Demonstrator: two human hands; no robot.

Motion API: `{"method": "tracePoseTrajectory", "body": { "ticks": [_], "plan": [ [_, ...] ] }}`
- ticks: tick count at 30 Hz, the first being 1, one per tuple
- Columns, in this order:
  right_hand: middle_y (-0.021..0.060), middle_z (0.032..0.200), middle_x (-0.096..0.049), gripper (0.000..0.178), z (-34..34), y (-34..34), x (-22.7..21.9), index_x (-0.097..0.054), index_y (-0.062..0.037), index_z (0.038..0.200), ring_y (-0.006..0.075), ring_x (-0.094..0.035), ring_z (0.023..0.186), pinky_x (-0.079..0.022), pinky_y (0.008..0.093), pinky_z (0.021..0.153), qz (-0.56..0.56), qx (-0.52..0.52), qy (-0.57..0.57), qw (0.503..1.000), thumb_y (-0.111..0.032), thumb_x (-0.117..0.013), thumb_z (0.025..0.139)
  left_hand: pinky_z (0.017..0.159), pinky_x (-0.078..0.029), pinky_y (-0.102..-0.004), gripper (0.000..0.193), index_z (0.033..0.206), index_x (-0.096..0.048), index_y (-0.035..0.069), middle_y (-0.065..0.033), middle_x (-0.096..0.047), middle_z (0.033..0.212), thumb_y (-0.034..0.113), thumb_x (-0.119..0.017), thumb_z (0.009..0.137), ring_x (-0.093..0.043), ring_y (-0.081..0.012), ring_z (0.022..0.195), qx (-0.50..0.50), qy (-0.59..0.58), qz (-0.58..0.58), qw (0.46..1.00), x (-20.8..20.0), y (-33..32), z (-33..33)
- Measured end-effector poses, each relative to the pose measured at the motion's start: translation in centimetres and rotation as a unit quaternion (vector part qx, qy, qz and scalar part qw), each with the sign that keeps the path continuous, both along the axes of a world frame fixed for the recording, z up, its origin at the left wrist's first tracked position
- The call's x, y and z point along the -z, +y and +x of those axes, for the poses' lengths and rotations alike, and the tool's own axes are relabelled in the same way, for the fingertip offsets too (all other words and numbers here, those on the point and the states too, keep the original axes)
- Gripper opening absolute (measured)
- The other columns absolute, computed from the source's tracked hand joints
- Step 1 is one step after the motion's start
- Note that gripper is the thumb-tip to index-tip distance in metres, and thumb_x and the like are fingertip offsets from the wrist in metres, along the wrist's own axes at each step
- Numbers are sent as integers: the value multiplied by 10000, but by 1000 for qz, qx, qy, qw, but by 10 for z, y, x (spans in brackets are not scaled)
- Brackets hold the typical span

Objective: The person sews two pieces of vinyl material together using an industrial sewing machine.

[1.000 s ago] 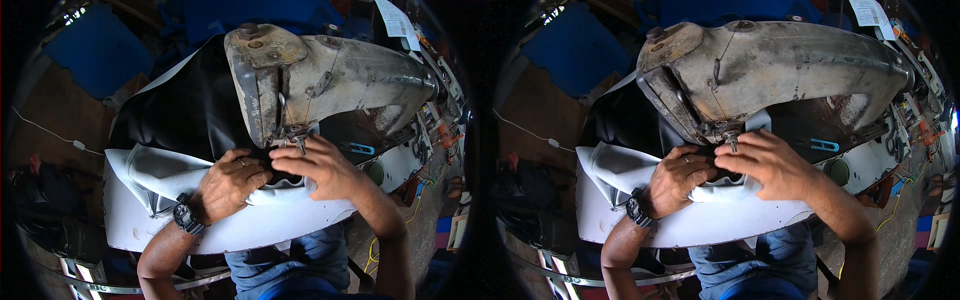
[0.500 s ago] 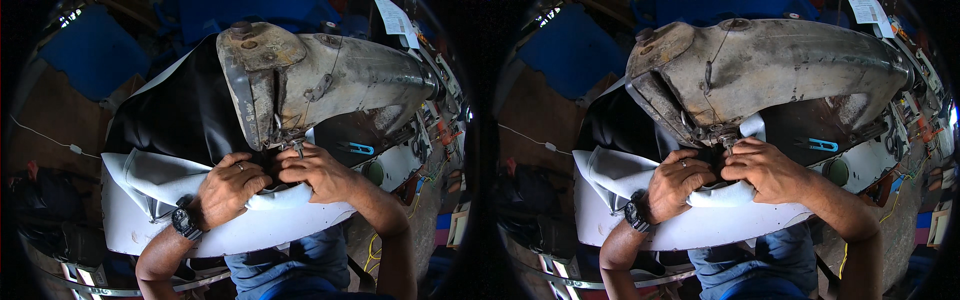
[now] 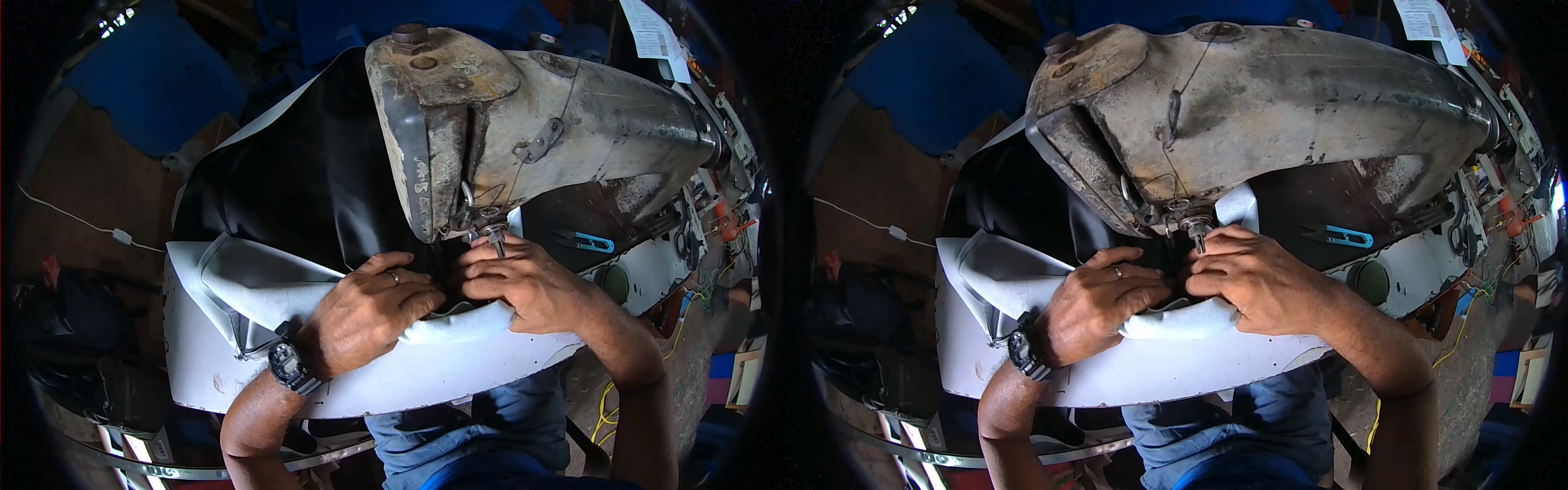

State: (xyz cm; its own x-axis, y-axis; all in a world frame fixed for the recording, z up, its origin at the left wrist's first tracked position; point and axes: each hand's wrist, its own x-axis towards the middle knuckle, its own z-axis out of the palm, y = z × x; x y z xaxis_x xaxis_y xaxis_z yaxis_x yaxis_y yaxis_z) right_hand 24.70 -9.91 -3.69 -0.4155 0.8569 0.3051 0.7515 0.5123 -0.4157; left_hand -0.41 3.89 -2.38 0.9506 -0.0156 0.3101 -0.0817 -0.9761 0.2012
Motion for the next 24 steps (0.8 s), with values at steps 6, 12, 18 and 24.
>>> {"method": "tracePoseTrajectory", "body": {
  "ticks": [6, 12, 18, 24],
  "plan": [
    [89, 1162, -763, 402, 1, 0, 0, -735, -58, 1103, 274, -648, 1242, -420, 447, 1214, 6, 11, 0, 1000, -1, -803, 710, 1105, -522, -471, 393, 1114, -756, 78, -93, -806, 1060, 193, -889, 762, -769, -245, 1088, -17, -31, -18, 999, 8, 1, 5],
    [86, 1145, -762, 398, 1, 0, 0, -736, -59, 1101, 259, -646, 1236, -433, 440, 1194, 0, 15, 10, 1000, 2, -806, 714, 1108, -522, -464, 333, 1088, -759, 60, -96, -801, 1044, 120, -854, 776, -769, -238, 1051, -32, -42, -32, 998, 4, -6, 5],
    [95, 1171, -769, 388, 0, -1, -3, -742, -62, 1092, 258, -642, 1258, -436, 442, 1187, 10, 10, -11, 1000, 11, -798, 715, 1174, -502, -489, 286, 1110, -763, 42, -109, -797, 1047, 27, -778, 825, -770, -231, 1065, -25, -21, -34, 999, 0, -8, 4],
    [100, 1178, -774, 388, 0, 1, -1, -743, -57, 1091, 266, -639, 1270, -432, 445, 1189, 9, 10, -1, 1000, 26, -785, 714, 1176, -499, -501, 265, 1106, -763, 53, -105, -801, 1052, 38, -764, 841, -771, -229, 1071, -33, -25, -13, 999, 4, -8, 3]
  ]
}}
